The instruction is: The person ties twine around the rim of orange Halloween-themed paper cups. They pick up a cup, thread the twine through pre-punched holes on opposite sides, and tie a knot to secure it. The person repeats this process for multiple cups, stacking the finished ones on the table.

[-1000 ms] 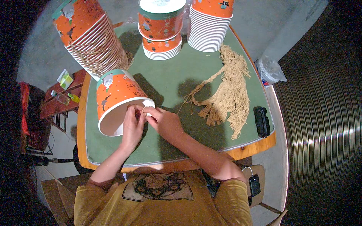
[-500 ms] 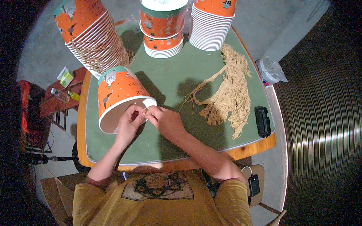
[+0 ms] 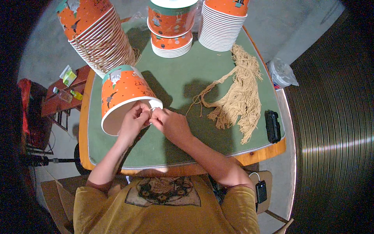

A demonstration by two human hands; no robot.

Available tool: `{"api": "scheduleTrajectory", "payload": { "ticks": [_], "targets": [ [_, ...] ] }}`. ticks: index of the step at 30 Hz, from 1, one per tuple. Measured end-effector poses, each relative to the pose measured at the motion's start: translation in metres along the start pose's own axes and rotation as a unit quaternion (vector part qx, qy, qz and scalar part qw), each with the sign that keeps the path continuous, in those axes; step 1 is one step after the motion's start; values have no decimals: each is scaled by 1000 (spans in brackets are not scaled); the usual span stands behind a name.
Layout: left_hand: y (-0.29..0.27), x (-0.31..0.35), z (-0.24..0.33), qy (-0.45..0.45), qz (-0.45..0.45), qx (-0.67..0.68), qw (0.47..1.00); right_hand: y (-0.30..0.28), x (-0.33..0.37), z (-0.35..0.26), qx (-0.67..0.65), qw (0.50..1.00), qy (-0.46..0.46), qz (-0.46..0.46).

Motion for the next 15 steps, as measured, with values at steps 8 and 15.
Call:
{"api": "scheduleTrajectory", "payload": {
  "ticks": [8,15],
  "targets": [
    [0,4,2,23,-5,-39,999,0,0,0,-1,1000,-9,9],
    [-1,2,8,-64,-13,12,998,1,2,0,-19,1000,-5,16]
  ]
}}
Point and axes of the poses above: each hand's wrist, its own x-axis away from the middle knuckle, its own y-axis out of the palm, z = x × y, the point moved 2 cm from there along -x, towards the middle knuckle, and after that the axes turned 3 degrees about z, right-handed, at the moved point
